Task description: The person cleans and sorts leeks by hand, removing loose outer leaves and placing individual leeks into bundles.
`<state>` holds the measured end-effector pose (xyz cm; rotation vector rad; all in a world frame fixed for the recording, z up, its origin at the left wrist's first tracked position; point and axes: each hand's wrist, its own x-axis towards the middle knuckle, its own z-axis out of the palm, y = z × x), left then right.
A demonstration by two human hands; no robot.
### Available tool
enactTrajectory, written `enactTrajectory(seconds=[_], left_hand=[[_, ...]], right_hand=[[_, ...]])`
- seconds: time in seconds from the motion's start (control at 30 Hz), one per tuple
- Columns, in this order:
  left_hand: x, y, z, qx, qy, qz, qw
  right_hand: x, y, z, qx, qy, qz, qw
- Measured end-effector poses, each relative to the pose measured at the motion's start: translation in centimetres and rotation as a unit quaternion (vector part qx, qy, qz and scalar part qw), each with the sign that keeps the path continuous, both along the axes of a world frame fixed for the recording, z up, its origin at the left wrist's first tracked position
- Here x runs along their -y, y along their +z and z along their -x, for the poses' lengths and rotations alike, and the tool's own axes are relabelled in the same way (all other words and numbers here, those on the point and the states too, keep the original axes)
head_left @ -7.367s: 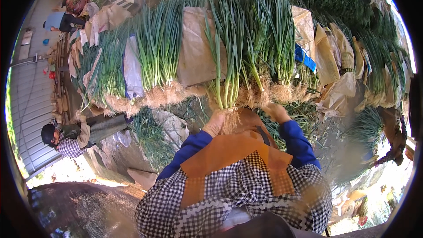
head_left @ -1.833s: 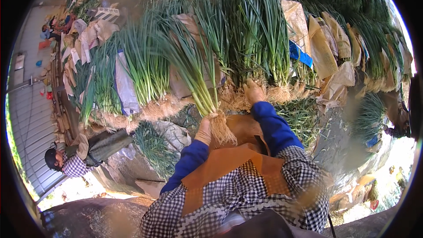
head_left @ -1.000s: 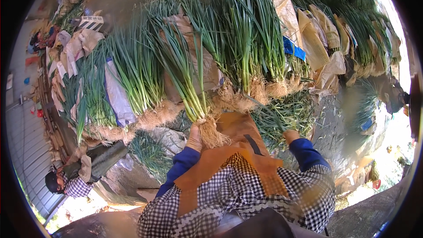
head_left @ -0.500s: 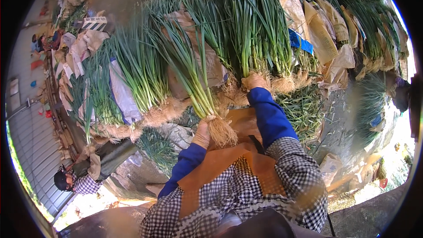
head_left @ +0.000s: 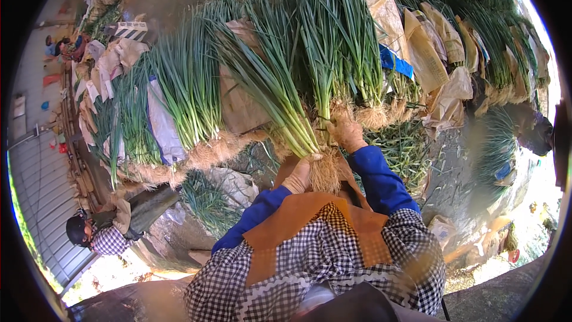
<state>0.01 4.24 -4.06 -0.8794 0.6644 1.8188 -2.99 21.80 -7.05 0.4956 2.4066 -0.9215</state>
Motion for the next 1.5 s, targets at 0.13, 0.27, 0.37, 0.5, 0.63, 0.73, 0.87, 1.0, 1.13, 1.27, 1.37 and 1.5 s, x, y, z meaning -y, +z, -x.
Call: enactTrajectory(seconds=[0.13, 0.27, 0.37, 0.5, 0.63, 0.73, 0.87, 1.0, 1.13, 1.27, 1.37, 1.5], left_hand=[[0.2, -2.3, -1.3, 0.004, 0.020, 0.029, 0.999], [1.0, -5.1, -1.8, -0.030, 0.065, 0.077, 0.994], [2.1, -6.3, -1.9, -0.023, 0.075, 0.074, 0.994], [1.3, -6.2, -2.3, -0.079, 0.074, 0.085, 0.991], [-0.2, -4.2, -2.4, -0.136, 0.014, 0.121, 0.983], [-1.0, -2.6, -1.8, -0.171, 0.000, 0.151, 0.974], [-0.4, -3.2, -2.4, -0.058, 0.040, 0.052, 0.996], [-0.7, -2.6, -1.6, -0.033, 0.061, 0.089, 0.994], [0.6, -4.5, -1.8, -0.100, 0.043, 0.110, 0.988], [0.3, -4.3, -2.4, -0.127, 0.024, 0.124, 0.984], [-0.1, -2.2, -2.0, -0.211, -0.055, 0.155, 0.964], [0.9, -2.3, -2.5, -0.157, 0.010, 0.105, 0.982]], right_hand=[[1.2, 0.4, 0.0, -0.017, -0.017, 0.008, 1.000], [-0.5, 6.0, -3.1, 0.071, 0.105, 0.281, 0.951], [-6.2, 8.4, -9.2, 0.139, -0.057, 0.490, 0.859], [-9.8, 1.3, -11.4, 0.113, 0.170, -0.111, 0.973], [-1.2, 5.1, -0.1, 0.036, 0.054, 0.000, 0.998], [1.9, 2.4, 0.7, 0.027, 0.095, -0.037, 0.994], [1.6, 2.5, -2.7, -0.154, 0.125, 0.004, 0.980], [-3.6, 1.9, -9.6, -0.066, -0.428, 0.379, 0.818], [-15.0, -4.6, -20.8, 0.159, 0.113, -0.176, 0.965], [-8.6, -2.6, -8.7, 0.012, 0.074, -0.107, 0.991], [-2.3, -1.1, 2.0, 0.020, -0.033, 0.078, 0.996], [0.5, -2.9, 5.7, -0.038, -0.046, 0.085, 0.995]])
